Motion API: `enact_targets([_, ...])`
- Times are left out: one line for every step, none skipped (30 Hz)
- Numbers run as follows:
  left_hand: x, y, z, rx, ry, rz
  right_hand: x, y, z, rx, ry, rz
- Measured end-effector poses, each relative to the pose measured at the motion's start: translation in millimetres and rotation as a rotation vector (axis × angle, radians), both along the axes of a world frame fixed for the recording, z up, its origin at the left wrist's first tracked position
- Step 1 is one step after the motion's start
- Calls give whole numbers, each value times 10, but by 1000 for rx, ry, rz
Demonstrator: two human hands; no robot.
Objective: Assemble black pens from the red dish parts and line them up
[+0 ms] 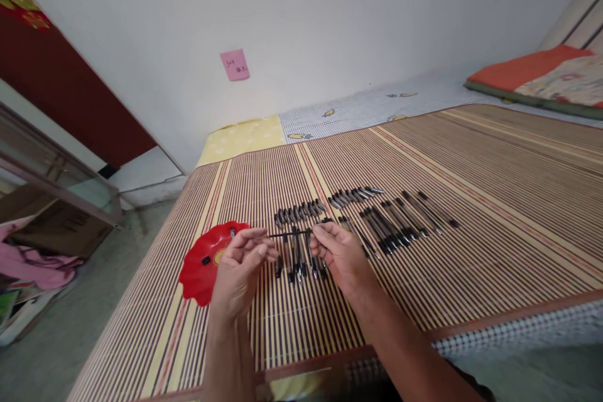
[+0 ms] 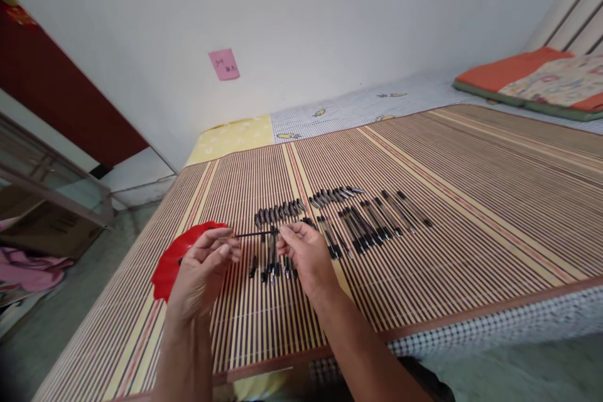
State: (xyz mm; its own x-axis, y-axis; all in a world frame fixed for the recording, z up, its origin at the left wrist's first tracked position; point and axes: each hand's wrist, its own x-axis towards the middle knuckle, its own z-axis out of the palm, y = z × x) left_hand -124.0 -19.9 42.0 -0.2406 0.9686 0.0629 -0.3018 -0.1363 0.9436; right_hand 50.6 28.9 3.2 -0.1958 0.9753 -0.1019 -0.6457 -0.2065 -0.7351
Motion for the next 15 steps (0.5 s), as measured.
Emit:
enact_targets([1,2,0,8,-14,15,6,8,-2,-1,-2,-4])
enact_targets([6,6,-5,13,-29,36,10,11,0,4,-3,-2])
enact_targets([17,12,-13,12,-43,60,13,12,5,11,-1,3])
enact_targets([33,19,-22,4,-54,79,17,10,15,21,3,5])
enact_targets([52,27,-32,-9,-62,91,25,7,27,32,5,7])
enact_targets([71,34,-42,-26,-66,94,39,7,42,40,4,5])
enact_targets([89,43,-54,-42,-64,89,59,12,58,46,-1,-1])
enact_targets([103,53,-68,-55,-50,79,87,23,73,51,-10,-13])
enact_targets([110,65,-89,-67,-18,65,124,41,85,57,-17,-35])
enact_targets([112,79,-117,-77,36,59,167,67,94,63,-21,-67])
enact_targets([108,94,-156,-89,118,70,215,98,99,65,-20,-107])
enact_targets([100,111,-204,-108,233,92,265,133,100,61,-16,-151])
enact_targets([93,129,-259,-132,377,140,314,167,99,52,-10,-193])
enact_targets([90,145,-318,-171,562,190,359,199,97,37,-3,-228])
enact_targets([93,160,-375,-218,766,210,396,225,93,20,1,-255])
